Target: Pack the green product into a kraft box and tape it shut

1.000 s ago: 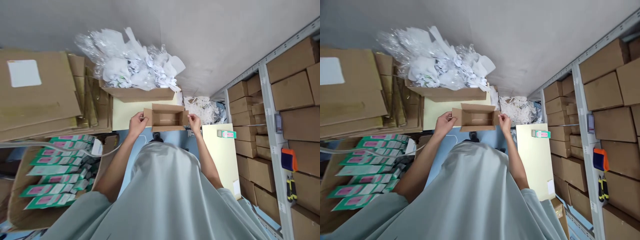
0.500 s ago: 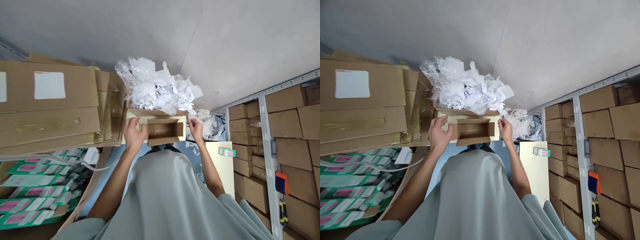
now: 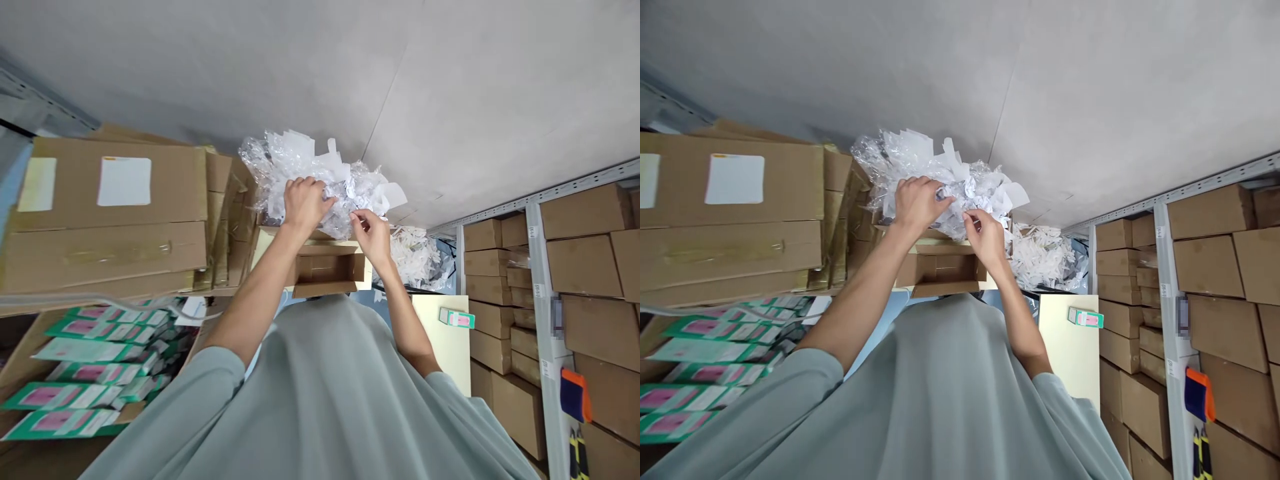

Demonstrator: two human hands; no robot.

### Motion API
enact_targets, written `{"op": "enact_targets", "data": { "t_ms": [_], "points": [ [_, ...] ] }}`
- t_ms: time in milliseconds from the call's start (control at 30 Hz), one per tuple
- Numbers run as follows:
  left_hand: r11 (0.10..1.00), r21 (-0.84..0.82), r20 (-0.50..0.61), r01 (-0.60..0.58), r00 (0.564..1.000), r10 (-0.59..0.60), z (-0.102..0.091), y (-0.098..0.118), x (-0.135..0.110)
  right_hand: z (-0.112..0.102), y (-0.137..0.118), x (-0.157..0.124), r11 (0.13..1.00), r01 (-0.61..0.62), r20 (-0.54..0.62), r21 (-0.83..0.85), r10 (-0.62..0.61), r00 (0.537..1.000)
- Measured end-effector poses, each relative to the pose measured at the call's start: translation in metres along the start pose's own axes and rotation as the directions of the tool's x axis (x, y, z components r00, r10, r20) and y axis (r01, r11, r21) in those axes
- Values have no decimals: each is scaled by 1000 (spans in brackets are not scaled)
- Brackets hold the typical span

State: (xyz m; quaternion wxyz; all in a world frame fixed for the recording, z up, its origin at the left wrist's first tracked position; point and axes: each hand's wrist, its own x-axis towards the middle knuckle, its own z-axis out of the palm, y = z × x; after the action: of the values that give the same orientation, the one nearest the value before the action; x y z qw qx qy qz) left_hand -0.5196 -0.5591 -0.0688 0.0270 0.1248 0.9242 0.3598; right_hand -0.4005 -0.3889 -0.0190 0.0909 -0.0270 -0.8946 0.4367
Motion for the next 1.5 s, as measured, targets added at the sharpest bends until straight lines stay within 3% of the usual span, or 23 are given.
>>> {"op": "enact_targets", "data": {
  "t_ms": [167, 300, 433, 533, 600, 667, 767, 833, 933, 1000, 1133, 1300, 1400, 1500],
  "points": [
    [999, 32, 13, 19, 1000, -20, 4, 1, -1, -12, 6, -4, 999, -44, -1, 21, 44, 999],
    [980, -169, -60, 104, 991, -115, -26, 10, -13, -17, 3, 4, 998, -44, -10, 47, 45, 999],
    [932, -344, -100, 114, 983, -157, -75, 23, -60, -23, -16, -4, 993, -13, 46, 115, 7, 999],
    [857, -493, 121, 149, 987, -102, -95, 25, -108, -27, -29, -26, 985, -1, 183, 175, -32, 983],
    [789, -572, 282, 223, 957, -66, -93, 19, -136, -25, -30, -43, 984, 4, 285, 178, -56, 957],
    [738, -607, 369, 297, 927, -70, -78, 6, -158, -18, -20, -58, 990, -4, 374, 142, -50, 926],
    [722, -598, 364, 347, 921, -141, -40, -21, -178, 3, 5, -77, 997, -55, 472, 49, 25, 881],
    [771, -532, 334, 349, 924, -188, -15, -38, -183, 19, 20, -84, 996, -91, 509, -10, 83, 857],
    [878, -337, 352, 341, 910, -218, 6, -51, -183, 30, 26, -83, 993, -104, 520, -50, 115, 847],
    [910, -277, 346, 308, 916, -204, 3, -50, -180, 27, 20, -74, 995, -87, 498, -47, 98, 862],
    [908, -371, 196, 195, 972, -128, -33, -28, -159, 7, 0, -40, 997, -15, 372, -70, 40, 928],
    [941, -336, 6, 42, 999, -43, -76, 7, -104, -12, -7, 17, 959, -26, 133, -283, 66, 989],
    [957, -287, 41, -41, 998, 55, -78, 23, -80, -19, -4, 44, 900, -82, 67, -427, 122, 990],
    [962, -240, 151, -128, 974, 167, -67, 31, -76, -25, -2, 55, 849, -102, 90, -518, 173, 981]
  ]
}}
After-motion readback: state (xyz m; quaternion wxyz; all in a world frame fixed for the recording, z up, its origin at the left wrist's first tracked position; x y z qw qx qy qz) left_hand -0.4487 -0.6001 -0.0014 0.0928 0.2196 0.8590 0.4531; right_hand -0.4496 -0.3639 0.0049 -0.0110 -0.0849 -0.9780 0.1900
